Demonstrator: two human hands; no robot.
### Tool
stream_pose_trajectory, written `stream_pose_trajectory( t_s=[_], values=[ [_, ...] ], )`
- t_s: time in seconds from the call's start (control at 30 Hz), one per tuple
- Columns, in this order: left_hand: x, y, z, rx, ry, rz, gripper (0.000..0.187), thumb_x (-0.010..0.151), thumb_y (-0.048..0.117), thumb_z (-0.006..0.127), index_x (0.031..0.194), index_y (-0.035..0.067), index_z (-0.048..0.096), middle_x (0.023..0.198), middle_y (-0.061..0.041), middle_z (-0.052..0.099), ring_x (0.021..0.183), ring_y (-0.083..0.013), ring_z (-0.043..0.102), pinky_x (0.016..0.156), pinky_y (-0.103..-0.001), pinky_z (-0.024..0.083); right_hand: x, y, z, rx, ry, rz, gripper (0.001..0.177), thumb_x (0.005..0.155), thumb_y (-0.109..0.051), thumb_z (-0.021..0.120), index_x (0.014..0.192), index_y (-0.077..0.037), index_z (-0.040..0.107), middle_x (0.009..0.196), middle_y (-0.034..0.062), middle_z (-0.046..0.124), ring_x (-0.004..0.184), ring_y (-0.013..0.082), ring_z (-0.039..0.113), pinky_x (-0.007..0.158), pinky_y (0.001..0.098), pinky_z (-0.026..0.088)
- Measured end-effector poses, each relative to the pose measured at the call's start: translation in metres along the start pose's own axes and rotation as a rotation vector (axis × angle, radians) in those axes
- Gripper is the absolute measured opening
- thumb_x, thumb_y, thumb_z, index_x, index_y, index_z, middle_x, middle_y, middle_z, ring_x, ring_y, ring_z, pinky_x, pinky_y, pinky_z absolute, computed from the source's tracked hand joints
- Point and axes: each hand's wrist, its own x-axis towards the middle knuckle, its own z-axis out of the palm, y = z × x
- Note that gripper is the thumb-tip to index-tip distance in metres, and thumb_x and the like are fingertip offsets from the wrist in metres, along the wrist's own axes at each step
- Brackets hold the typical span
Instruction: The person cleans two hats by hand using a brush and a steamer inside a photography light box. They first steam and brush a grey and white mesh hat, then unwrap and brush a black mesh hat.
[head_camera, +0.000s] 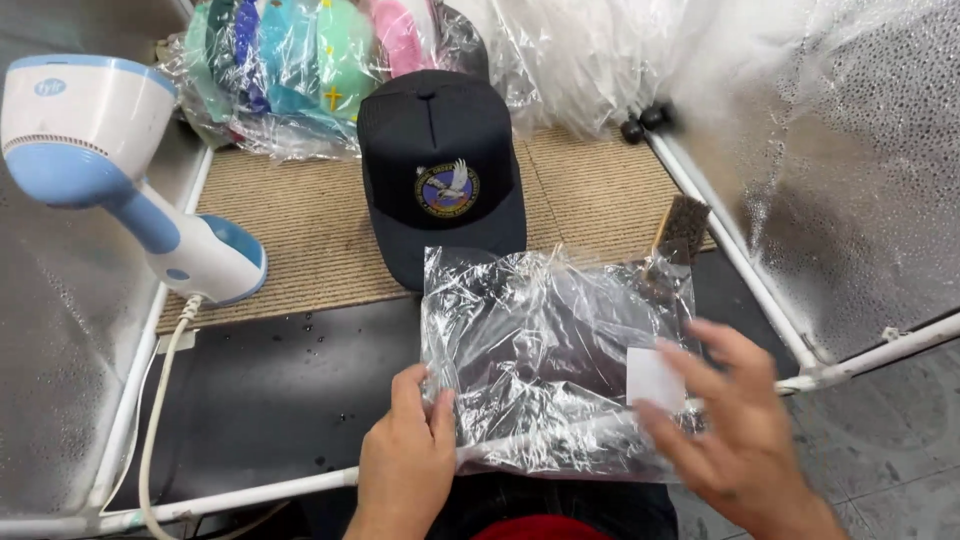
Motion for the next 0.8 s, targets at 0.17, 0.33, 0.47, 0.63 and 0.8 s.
stream_pose_trajectory(
  t_s=[0.17,0.33,0.47,0.63,0.8],
  values=[
    [0.007,0.024,-0.02,0.051,-0.102,-0.137,0.075,0.096,0.047,0.05,0.161,0.021,0.023,0.146,-0.008,0.045,0.114,-0.0393,0.064,0.093,-0.055,0.052,0.027,0.019,0.057,-0.397,-0.447,-0.272,0.068,0.088,-0.075,0.05,0.145,-0.038,0.054,0.16,0.0088,0.042,0.149,0.0393,0.034,0.108,0.0584,0.035],
    [0.023,0.048,-0.052,0.034,-0.269,-0.301,0.094,0.09,0.059,0.058,0.165,0.024,0.013,0.141,-0.008,0.05,0.123,-0.0346,0.06,0.101,-0.049,0.048,0.035,0.029,0.074,-0.315,-0.989,-0.011,0.075,0.091,-0.078,0.043,0.156,-0.041,0.038,0.167,0.0053,0.022,0.151,0.0392,0.019,0.112,0.0633,0.022],
    [0.037,0.037,-0.041,-0.106,-0.3,-0.315,0.064,0.085,0.043,0.065,0.146,0.025,0.054,0.095,0.004,0.069,0.099,-0.0167,0.069,0.092,-0.031,0.049,0.031,0.041,0.074,-0.26,-0.962,-0.037,0.075,0.092,-0.077,0.046,0.157,-0.04,0.039,0.167,0.0075,0.022,0.151,0.0398,0.017,0.112,0.0622,0.018],
    [0.017,0.044,-0.035,-0.435,-0.218,-0.074,0.004,0.075,0.013,0.067,0.079,0.013,0.067,0.111,0.01,0.068,0.084,-0.0068,0.067,0.079,-0.024,0.055,0.035,0.037,0.051,-0.058,-0.847,-0.001,0.079,0.086,-0.067,0.065,0.152,-0.031,0.043,0.165,0.0101,0.024,0.151,0.0353,0.021,0.115,0.0562,0.019],
    [0.037,0.068,-0.084,-0.867,-0.478,0.286,0.038,0.075,0.027,0.087,0.105,0.004,0.083,0.148,0.005,0.068,0.107,-0.0064,0.079,0.08,-0.022,0.065,0.092,0.021,0.01,0.173,-0.351,-0.023,0.099,0.066,-0.049,0.087,0.144,-0.016,0.036,0.168,0.0193,0.018,0.154,0.0351,0.022,0.122,0.0622,0.021]
  ],
)
